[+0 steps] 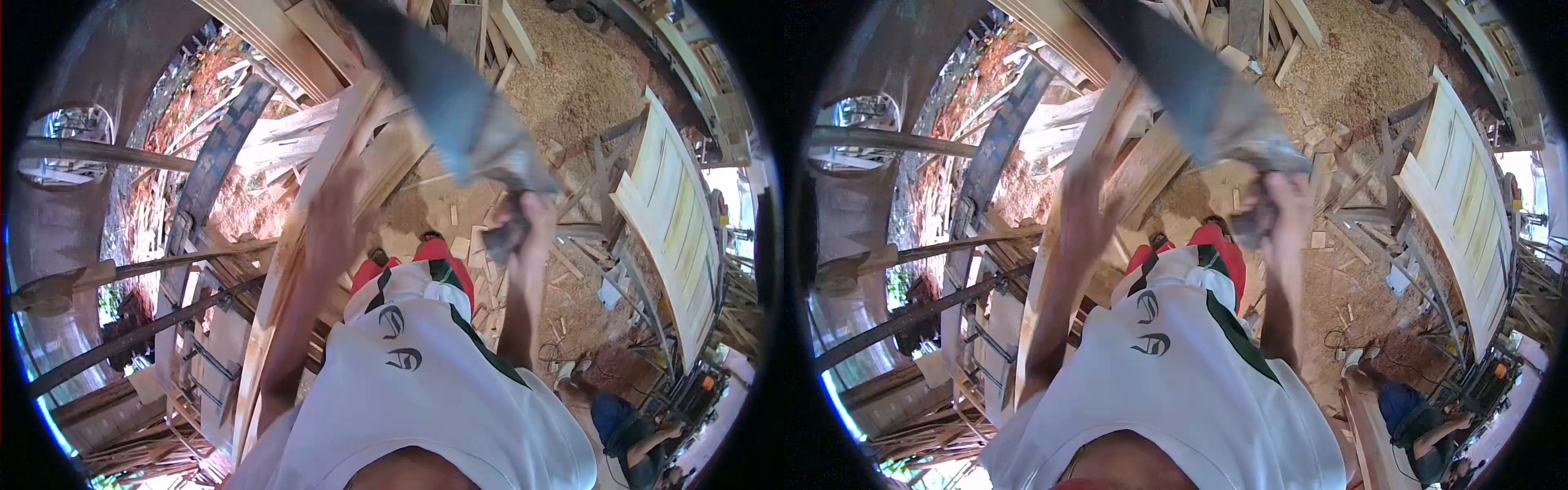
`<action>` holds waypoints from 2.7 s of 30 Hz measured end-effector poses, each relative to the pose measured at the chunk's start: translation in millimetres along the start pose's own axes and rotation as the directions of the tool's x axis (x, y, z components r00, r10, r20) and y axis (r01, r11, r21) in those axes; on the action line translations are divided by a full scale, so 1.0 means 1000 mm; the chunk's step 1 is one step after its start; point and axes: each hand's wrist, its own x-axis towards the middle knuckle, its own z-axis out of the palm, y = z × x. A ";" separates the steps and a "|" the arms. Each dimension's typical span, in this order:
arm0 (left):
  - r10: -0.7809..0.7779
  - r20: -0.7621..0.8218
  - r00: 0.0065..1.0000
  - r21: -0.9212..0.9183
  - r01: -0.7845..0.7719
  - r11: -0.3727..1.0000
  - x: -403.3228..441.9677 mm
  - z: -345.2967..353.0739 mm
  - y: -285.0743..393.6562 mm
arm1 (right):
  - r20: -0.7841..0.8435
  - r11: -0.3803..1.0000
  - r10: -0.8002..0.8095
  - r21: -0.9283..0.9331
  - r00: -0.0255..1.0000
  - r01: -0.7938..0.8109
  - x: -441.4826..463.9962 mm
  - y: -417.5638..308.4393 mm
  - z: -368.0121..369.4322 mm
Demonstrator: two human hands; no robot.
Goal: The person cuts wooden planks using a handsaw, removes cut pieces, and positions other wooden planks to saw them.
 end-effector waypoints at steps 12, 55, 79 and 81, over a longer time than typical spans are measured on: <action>0.569 -0.193 0.800 -0.351 -0.598 0.721 0.197 0.153 0.040 | -0.349 0.916 -0.228 0.240 0.909 0.322 -0.136 -0.008 -0.072; -0.095 0.150 0.984 -0.064 0.105 0.992 0.063 0.074 -0.149 | -0.114 0.918 -0.253 -0.341 0.961 0.201 -0.187 0.046 0.079; -0.297 -0.020 0.955 -0.037 0.296 0.955 -0.154 -0.007 -0.100 | -0.174 0.933 -0.187 -0.340 0.967 0.120 -0.250 0.089 0.065; -0.390 0.046 0.920 0.229 0.370 0.901 -0.203 -0.008 -0.088 | -0.205 0.912 -0.195 -0.399 0.959 0.100 -0.245 0.090 0.052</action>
